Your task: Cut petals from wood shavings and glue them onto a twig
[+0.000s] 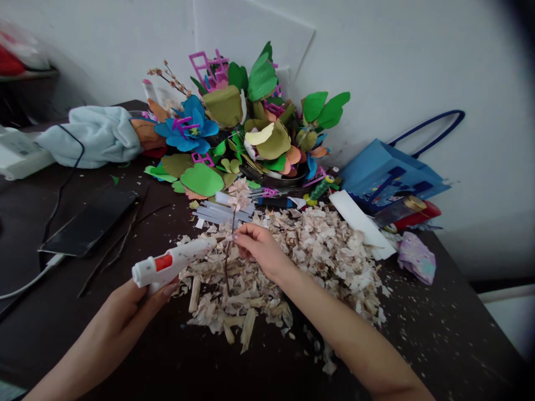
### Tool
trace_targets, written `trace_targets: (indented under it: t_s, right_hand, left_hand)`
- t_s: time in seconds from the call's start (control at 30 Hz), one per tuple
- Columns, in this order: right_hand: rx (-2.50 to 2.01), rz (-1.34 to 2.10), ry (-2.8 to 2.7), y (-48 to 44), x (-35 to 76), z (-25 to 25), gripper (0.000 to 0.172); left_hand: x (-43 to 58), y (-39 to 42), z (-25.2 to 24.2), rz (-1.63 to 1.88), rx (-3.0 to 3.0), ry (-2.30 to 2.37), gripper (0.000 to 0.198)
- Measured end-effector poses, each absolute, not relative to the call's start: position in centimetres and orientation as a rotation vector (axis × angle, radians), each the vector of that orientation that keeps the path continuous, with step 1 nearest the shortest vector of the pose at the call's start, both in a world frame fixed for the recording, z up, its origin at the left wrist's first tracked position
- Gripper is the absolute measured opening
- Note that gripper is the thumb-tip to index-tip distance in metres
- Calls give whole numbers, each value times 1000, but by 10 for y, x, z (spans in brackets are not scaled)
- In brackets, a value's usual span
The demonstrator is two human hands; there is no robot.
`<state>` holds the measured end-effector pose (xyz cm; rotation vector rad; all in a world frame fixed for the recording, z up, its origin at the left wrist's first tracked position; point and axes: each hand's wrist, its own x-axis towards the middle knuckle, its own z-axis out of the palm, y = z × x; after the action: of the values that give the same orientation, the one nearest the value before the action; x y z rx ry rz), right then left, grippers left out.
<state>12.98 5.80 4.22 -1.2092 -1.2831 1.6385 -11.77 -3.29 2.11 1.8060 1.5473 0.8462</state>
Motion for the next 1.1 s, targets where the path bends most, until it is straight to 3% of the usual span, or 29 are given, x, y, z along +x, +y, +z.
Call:
trace_targets:
  t_s: [1.1]
  right_hand:
    - [-1225, 1653, -1228, 56, 133, 47, 11]
  left_hand:
    - [-136, -21, 17, 924, 1852, 1635, 27]
